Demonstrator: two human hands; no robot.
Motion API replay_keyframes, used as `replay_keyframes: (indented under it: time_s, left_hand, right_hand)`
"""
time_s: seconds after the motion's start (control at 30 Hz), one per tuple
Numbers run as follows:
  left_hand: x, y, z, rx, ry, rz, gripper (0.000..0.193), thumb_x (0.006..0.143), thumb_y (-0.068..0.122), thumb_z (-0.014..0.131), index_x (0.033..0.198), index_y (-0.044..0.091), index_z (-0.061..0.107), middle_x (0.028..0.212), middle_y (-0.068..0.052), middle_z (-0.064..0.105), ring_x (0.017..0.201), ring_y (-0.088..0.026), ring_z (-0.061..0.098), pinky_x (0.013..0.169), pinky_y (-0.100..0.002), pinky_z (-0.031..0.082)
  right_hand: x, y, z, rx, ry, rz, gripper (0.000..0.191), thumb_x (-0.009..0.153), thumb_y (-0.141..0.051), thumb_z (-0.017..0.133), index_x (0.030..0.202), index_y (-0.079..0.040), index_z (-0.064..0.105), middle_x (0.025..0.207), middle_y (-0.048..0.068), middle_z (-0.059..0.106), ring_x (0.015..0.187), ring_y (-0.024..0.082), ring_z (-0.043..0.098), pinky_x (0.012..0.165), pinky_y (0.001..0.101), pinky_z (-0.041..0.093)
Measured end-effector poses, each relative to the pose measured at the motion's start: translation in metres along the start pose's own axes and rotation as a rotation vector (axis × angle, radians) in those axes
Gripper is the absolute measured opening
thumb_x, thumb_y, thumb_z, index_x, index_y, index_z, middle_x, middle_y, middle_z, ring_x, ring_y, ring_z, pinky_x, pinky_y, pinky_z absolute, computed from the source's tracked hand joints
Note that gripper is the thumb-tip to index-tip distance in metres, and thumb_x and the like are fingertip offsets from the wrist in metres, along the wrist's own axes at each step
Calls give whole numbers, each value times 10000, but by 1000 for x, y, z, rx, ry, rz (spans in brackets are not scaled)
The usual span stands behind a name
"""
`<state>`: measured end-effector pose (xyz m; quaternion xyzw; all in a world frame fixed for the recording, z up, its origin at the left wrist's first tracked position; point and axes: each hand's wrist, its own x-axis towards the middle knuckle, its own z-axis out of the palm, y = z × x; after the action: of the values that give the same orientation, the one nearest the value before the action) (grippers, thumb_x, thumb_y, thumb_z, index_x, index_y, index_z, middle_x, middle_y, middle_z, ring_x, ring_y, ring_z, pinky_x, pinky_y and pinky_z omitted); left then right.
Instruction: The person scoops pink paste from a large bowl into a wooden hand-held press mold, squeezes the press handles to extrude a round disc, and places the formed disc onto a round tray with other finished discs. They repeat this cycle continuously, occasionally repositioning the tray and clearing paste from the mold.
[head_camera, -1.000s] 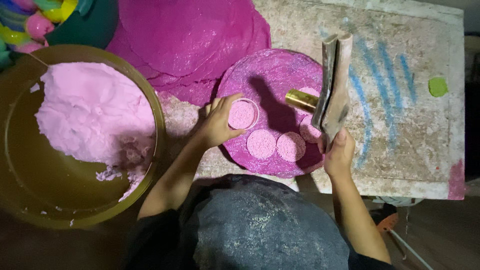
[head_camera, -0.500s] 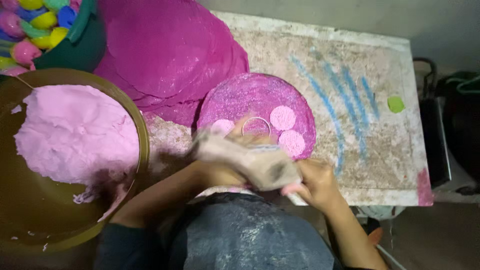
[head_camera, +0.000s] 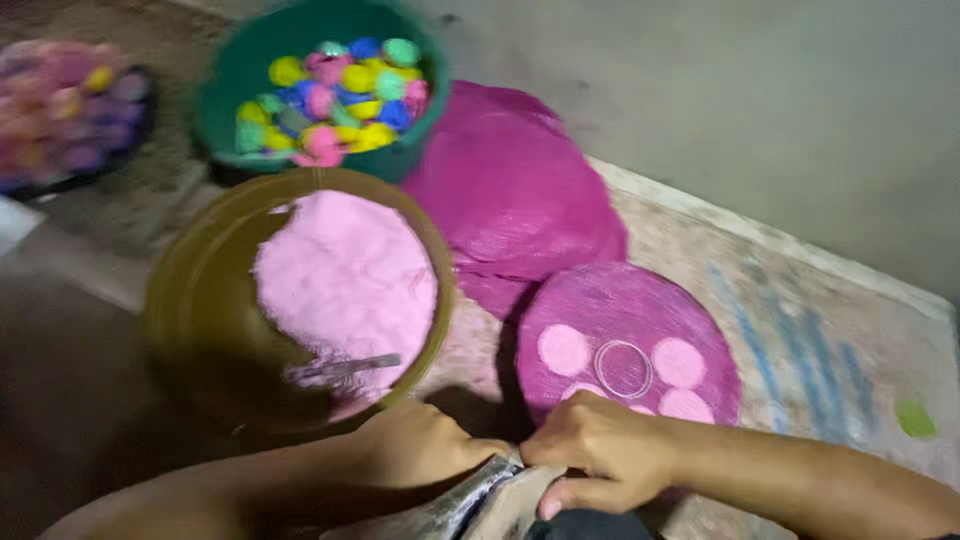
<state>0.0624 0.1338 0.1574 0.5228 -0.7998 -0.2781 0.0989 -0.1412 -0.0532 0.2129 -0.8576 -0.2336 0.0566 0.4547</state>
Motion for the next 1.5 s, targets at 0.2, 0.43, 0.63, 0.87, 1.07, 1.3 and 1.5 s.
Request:
replay_keyframes:
  time_s: [0.2,0.43,0.63,0.87,1.07,1.3,1.5]
  left_hand:
    - [-109,-100,2,-386,596,-161,312,998,370,658,1114,85,709,910,-174,780,843,-231,731,743,-409,578]
    - [-223,-178,-11,-1355,305,-69,477,932,292,686,1324,20,673,1094,-99,742,950,-188,655,859,-358,535]
    - [-224,-184,36,-1573,814,-216,316,1007,217,700,1207,-28,685,928,-82,656,824,-186,621,762,-385,544]
    - [-263,-231,62,-590,1572,-504,206,974,96,676,1155,-1,660,1012,-80,683,877,-166,650,780,-367,535]
    - [-260,-245,84,-219,1539,-660,108,956,59,694,1050,12,668,926,-79,665,811,-185,636,705,-362,504]
    - [-253,-251,94,-429,1577,-702,82,935,48,689,925,17,614,792,-54,605,694,-179,587,611,-362,463]
    - [-256,-247,92,-369,1645,-595,62,945,28,666,974,5,616,857,-59,628,760,-186,600,664,-362,481]
  right_hand:
    - [65,23,-19,-9,-19,-65,438,1044,-447,615,888,-38,603,797,118,583,768,349,646,666,469,473]
    - [186,40,-89,-1327,107,-351,218,810,-238,727,987,-121,678,758,23,618,663,200,623,528,360,449]
    - [277,94,-55,-1295,665,-206,474,724,-114,794,1185,-122,682,1063,180,675,975,386,630,893,451,488]
    - [356,191,98,-899,-175,123,300,738,-255,756,892,-2,704,1071,206,687,897,333,685,696,435,574]
    - [406,178,105,-1104,-714,447,174,983,-172,615,1030,-50,730,1037,155,744,890,237,743,682,371,618]
    - [451,155,107,-1099,-850,492,229,922,-289,701,1063,-113,739,1126,87,702,1019,212,704,741,337,571]
    - [392,165,95,-1176,-1043,407,215,1001,-159,626,1189,-56,642,1079,162,676,842,155,758,612,283,611]
